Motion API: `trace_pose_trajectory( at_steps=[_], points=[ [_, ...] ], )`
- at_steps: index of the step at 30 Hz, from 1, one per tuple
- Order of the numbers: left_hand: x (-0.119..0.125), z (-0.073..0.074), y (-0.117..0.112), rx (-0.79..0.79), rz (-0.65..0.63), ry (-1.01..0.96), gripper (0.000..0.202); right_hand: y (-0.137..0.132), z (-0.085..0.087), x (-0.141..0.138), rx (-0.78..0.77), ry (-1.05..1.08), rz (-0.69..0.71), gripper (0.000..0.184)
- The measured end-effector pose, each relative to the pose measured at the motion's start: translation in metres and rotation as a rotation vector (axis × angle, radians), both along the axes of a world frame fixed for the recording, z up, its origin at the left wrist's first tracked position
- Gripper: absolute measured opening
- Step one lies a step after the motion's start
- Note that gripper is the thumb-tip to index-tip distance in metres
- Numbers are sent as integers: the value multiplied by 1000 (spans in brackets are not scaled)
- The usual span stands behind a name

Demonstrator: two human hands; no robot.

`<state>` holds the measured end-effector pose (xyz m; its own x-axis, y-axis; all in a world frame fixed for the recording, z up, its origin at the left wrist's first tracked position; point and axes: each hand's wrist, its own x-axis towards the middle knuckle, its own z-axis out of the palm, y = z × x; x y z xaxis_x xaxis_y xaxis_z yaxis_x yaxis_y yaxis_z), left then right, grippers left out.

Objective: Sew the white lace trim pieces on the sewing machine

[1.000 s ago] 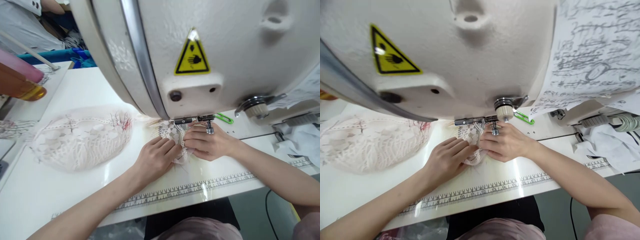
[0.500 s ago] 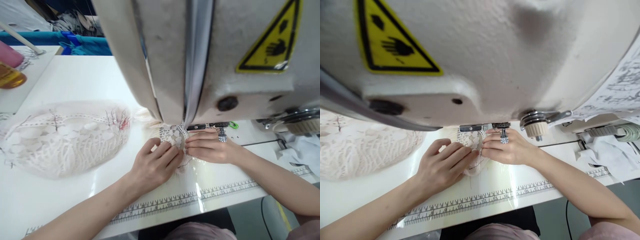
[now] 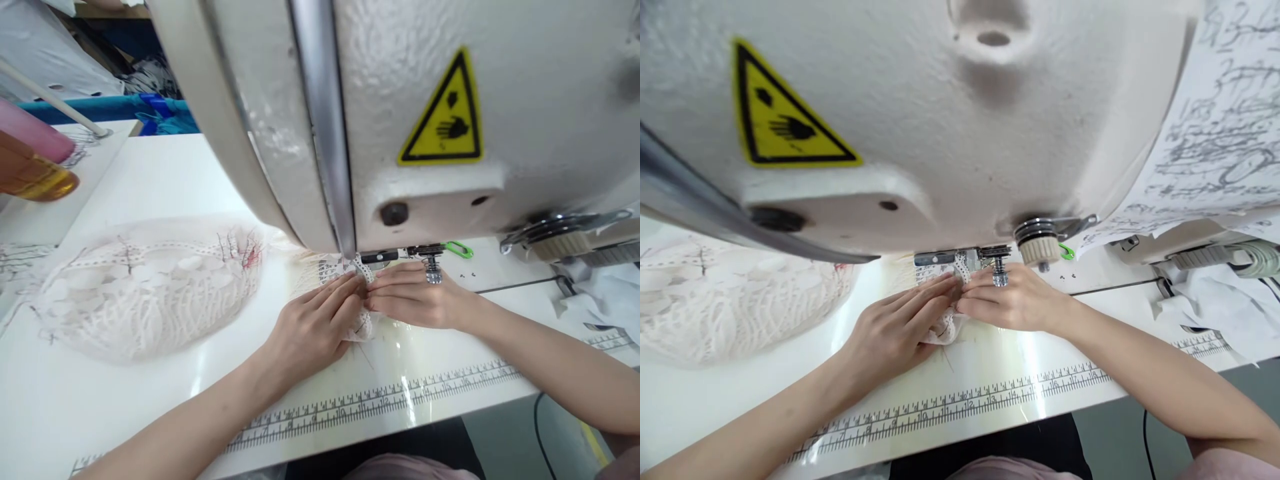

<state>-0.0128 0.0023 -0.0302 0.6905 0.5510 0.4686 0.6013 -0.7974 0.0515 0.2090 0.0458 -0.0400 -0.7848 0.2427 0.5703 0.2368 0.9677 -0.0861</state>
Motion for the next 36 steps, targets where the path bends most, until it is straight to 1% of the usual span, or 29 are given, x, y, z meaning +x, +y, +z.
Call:
trace_pose_trajectory(
  at_steps=[5,8,12,16,19,24,26,29,32,36],
  points=[
    [1,-2,1,-16,16,-7,23,0,0,-1,32,27,-15,9],
    [2,-1,1,-30,13,-14,23,0,1,-1,77,44,-71,7],
    [3,-1,1,-40,6,-21,23,-1,1,1,131,17,-154,13],
    [5,-1,2,-43,2,-19,26,-2,-1,4,75,3,-192,19],
    [5,-4,3,-46,5,-25,27,0,-2,5,2,32,-176,22],
    [3,-4,4,-46,6,-31,32,2,2,3,-10,62,-162,19],
    [2,-2,4,-36,-8,-32,29,2,3,1,11,58,-135,17],
    [2,-1,3,-25,-15,-17,20,0,3,-2,47,68,-93,12],
    [0,-2,1,-28,19,5,13,-2,2,-6,55,29,-73,9],
    [-3,-2,1,-31,54,4,10,-3,0,-10,38,-13,-71,11]
  ],
)
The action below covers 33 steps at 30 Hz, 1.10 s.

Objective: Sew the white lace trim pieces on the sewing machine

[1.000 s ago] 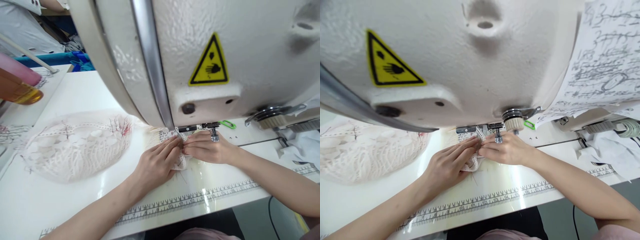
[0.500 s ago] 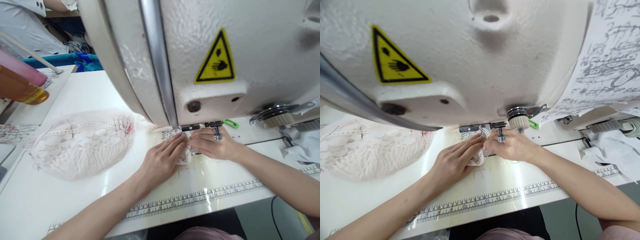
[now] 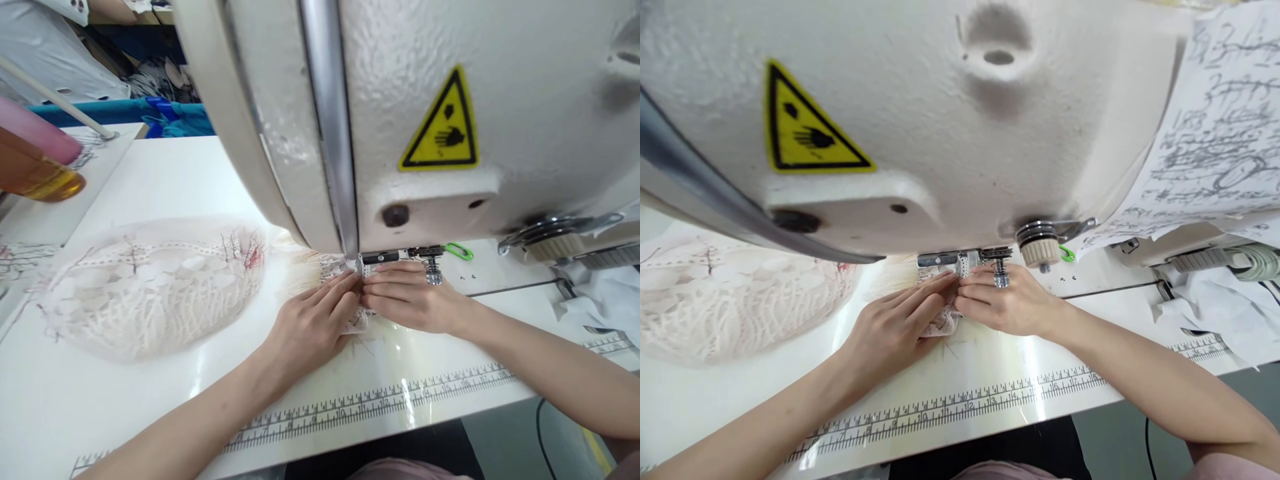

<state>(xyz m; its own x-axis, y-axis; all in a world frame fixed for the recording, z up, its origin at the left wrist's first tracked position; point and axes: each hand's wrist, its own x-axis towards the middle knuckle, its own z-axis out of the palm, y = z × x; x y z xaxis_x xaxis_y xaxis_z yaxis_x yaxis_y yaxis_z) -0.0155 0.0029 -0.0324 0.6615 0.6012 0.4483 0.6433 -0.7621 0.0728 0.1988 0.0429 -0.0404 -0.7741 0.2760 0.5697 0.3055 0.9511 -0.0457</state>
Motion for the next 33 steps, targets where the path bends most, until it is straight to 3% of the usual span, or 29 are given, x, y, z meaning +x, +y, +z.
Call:
trace_pose_trajectory(
  at_steps=[8,18,27,33],
  points=[
    [-3,1,5,-41,63,-21,5,-3,-11,-4,-45,-49,-76,20],
    [-2,0,7,-44,118,-20,22,-1,-12,-6,-126,-15,-93,23],
    [-2,-2,7,-40,126,0,24,3,-10,-2,-112,-74,-102,27],
    [-1,-2,7,-28,104,28,39,2,-11,4,-125,-51,-184,25]
  ],
)
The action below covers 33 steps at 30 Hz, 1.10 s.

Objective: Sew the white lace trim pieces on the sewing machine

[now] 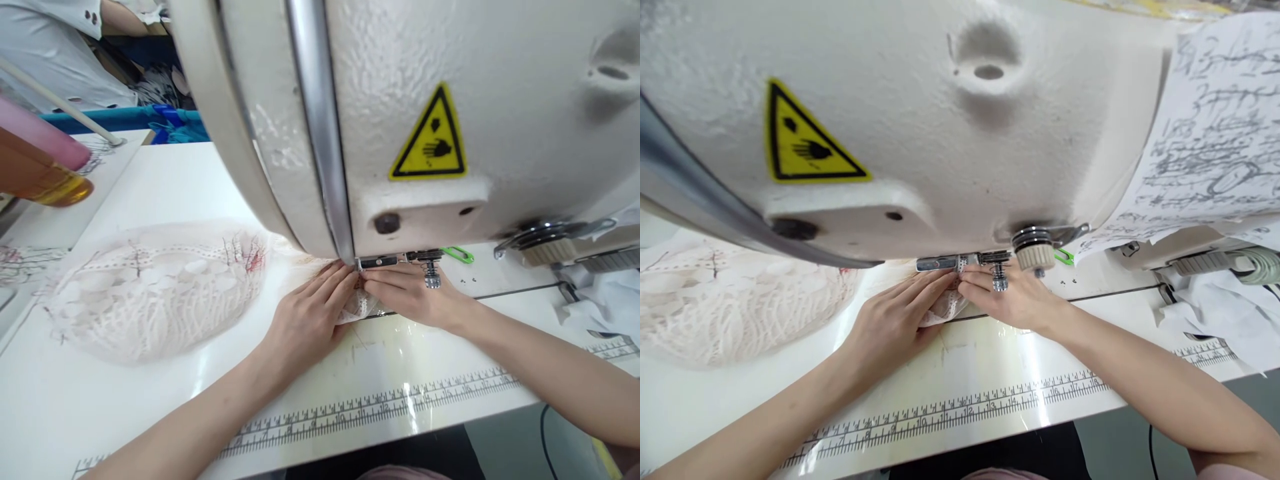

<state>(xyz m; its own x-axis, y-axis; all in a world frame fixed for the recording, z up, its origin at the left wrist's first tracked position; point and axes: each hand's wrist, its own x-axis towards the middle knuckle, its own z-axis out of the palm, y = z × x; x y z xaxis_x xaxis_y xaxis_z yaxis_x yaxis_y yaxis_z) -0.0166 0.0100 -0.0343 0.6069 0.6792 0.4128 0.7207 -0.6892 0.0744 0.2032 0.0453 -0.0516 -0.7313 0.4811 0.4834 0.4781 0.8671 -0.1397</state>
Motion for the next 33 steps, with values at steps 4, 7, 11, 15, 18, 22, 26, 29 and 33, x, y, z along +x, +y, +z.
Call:
trace_pose_trajectory(
  at_steps=[4,7,11,15,18,22,26,29,33],
  points=[
    [1,0,0,13,-16,24,40,2,7,0,68,-7,-11,23],
    [1,0,1,23,-25,30,40,4,11,0,121,-28,-16,20],
    [2,-2,2,22,-21,24,40,4,11,1,130,-83,-45,19],
    [3,-2,3,26,-29,14,38,2,13,2,116,-121,-97,16],
    [3,-2,4,23,-25,12,37,2,18,1,28,-96,-125,17],
    [3,-2,6,-2,-10,12,37,5,20,-3,-94,-23,-121,21],
    [2,-4,9,-8,1,12,38,6,19,-4,-139,3,-139,20],
    [2,-5,10,6,4,15,37,6,19,-4,-159,11,-172,20],
    [1,-4,9,118,-106,27,32,6,18,-5,-137,-15,-165,23]
  ],
)
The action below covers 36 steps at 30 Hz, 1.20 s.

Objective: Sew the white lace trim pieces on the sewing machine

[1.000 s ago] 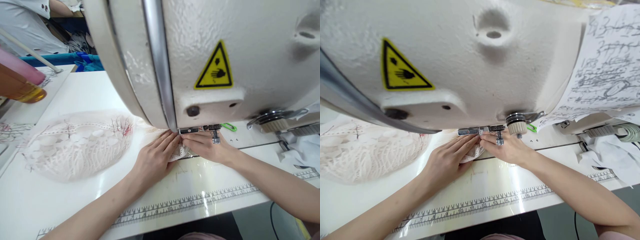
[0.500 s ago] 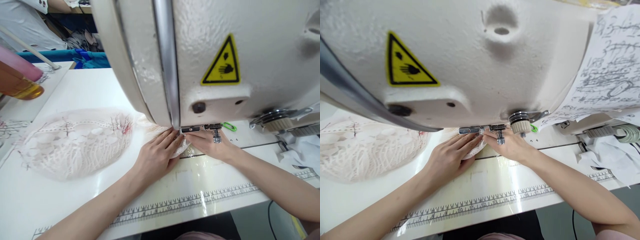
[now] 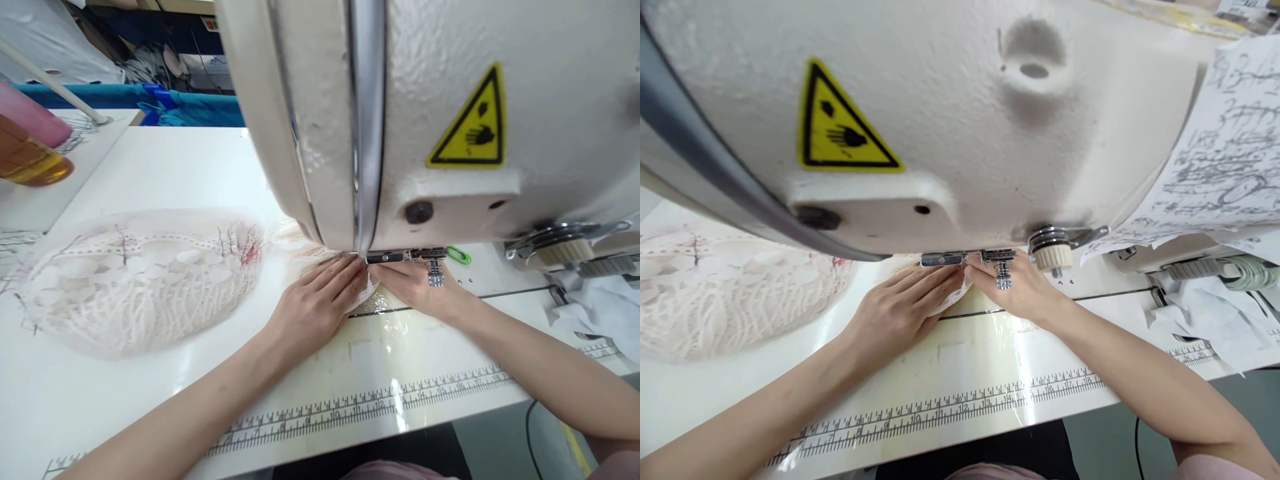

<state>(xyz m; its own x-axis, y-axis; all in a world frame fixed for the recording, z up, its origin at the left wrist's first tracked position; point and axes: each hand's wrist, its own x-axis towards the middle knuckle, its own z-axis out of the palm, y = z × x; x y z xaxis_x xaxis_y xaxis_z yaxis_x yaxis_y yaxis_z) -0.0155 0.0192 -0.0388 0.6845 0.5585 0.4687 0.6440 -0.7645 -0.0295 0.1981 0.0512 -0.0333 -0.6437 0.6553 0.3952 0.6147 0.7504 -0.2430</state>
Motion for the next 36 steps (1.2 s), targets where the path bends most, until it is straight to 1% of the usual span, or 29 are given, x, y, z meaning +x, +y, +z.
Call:
trace_pose_trajectory(
  at_steps=[2,5,7,10,14,17,21,31,36],
  points=[
    [-2,1,-1,27,-48,28,33,0,-1,1,79,-15,45,23],
    [-6,1,-2,-4,-67,48,36,-1,-4,5,201,-72,82,25],
    [-9,2,-1,-29,-76,54,39,-2,-7,7,237,-122,85,30],
    [-12,3,1,-26,-72,59,38,-3,-10,7,239,-156,101,34],
    [-12,5,5,15,-55,42,31,-5,-11,-1,212,-153,156,29],
    [-12,7,8,24,-63,26,29,-10,-12,-7,238,-124,154,26],
    [-13,7,8,-1,-58,24,31,-14,-14,-9,275,-106,153,23],
    [-12,6,6,-23,-22,19,34,-15,-12,-7,284,-85,132,24],
    [-10,6,5,-16,-3,13,34,-14,-10,-8,245,-99,142,24]
  ],
)
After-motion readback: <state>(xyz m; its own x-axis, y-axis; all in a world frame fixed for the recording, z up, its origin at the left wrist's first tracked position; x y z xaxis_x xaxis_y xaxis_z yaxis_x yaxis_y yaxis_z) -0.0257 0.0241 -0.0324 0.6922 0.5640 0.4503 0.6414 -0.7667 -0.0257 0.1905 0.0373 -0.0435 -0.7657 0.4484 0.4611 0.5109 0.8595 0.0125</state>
